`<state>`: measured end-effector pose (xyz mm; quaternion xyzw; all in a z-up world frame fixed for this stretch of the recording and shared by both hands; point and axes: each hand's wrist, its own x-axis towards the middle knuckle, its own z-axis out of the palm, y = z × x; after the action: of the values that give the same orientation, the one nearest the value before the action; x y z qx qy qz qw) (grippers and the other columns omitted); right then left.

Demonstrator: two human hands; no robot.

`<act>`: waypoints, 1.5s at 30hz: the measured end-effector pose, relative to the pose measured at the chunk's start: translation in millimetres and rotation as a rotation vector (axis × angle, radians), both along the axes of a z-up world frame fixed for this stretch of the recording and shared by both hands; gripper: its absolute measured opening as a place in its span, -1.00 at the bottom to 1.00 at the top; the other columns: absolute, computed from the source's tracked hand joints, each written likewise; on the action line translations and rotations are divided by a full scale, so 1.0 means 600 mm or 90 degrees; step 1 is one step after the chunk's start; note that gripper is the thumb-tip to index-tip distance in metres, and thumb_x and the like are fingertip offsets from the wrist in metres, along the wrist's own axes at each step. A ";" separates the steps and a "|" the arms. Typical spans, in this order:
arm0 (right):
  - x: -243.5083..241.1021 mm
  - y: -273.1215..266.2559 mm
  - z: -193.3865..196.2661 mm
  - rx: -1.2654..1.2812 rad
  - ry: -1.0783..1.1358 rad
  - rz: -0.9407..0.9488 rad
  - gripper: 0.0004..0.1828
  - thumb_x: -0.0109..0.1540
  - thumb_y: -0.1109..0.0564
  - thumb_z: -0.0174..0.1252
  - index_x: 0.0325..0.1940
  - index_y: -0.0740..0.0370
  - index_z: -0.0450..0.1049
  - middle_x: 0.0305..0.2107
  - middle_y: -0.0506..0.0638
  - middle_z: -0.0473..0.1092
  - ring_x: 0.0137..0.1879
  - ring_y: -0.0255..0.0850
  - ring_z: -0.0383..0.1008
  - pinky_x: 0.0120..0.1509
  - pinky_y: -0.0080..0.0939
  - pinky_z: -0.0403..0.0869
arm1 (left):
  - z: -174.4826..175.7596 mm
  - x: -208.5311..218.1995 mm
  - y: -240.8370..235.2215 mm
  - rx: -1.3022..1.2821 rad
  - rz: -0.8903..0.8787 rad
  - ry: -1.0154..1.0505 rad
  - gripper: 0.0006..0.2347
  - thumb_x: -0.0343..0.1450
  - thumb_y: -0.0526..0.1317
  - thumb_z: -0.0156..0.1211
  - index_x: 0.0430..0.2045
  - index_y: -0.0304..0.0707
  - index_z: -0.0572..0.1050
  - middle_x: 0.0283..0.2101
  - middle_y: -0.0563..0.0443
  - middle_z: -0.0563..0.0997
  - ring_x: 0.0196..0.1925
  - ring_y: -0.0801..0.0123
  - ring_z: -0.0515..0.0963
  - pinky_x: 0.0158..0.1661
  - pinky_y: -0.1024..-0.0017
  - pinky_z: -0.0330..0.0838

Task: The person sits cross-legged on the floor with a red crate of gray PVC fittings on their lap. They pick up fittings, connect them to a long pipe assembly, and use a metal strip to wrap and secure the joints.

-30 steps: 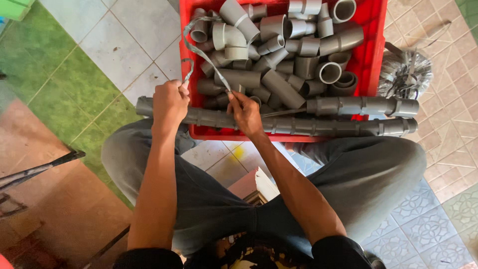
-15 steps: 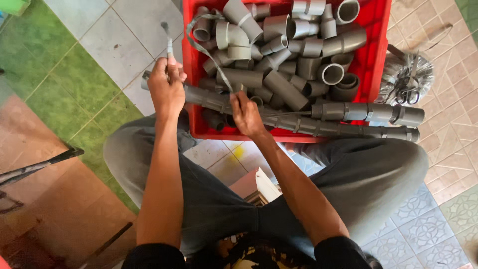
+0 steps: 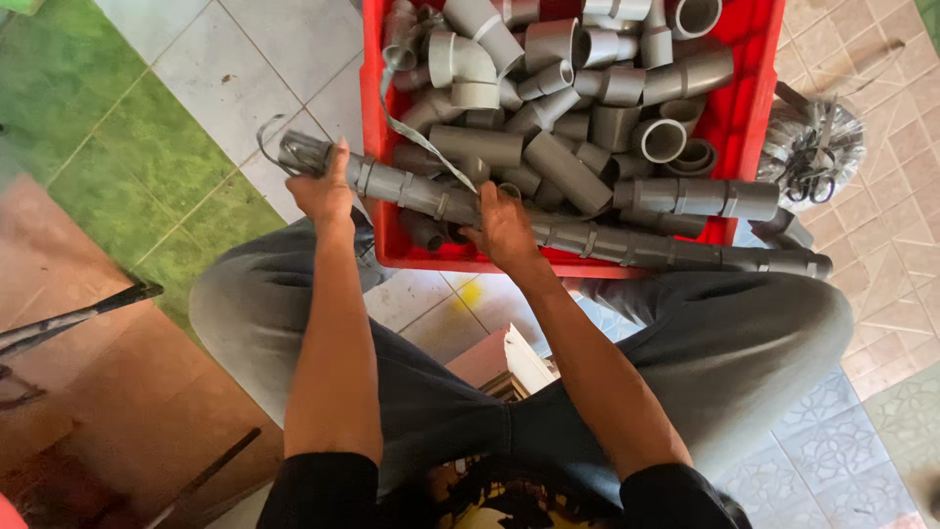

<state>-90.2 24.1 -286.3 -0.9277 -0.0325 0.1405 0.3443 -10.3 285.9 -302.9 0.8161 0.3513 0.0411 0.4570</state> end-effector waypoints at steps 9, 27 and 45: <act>-0.004 -0.001 -0.001 -0.075 0.031 0.030 -0.35 -0.03 0.01 0.48 -0.07 0.24 0.23 -0.33 0.23 0.40 -0.15 0.24 0.53 -0.10 0.13 0.56 | -0.003 0.041 -0.009 0.069 0.040 -0.226 -0.34 0.10 -0.05 0.75 -0.11 -0.23 0.35 -0.20 -0.24 0.59 0.04 0.03 0.60 0.03 0.18 0.55; -0.011 -0.001 0.010 0.053 -0.003 -0.043 -0.46 -0.04 0.12 0.49 -0.17 0.30 0.32 -0.38 0.29 0.42 -0.16 0.28 0.53 -0.15 0.17 0.55 | 0.175 0.035 -0.109 0.127 -0.540 -0.128 -0.54 0.30 -0.31 0.49 -0.14 -0.53 0.25 -0.20 -0.50 0.44 -0.05 -0.48 0.49 -0.11 -0.20 0.45; -0.005 -0.051 0.058 -0.039 0.149 0.008 -0.33 -0.04 0.11 0.49 -0.06 0.30 0.19 -0.23 0.27 0.43 -0.06 0.26 0.52 0.02 0.26 0.49 | 0.026 0.006 -0.041 0.135 -0.275 -0.096 -0.50 0.07 -0.09 0.71 -0.34 -0.47 0.56 -0.25 -0.36 0.60 -0.04 -0.25 0.58 -0.08 -0.05 0.45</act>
<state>-93.1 -6.6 -251.3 -0.9147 0.0069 0.2511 0.3166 -6.7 261.4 -287.2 0.9101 0.1276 0.0399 0.3922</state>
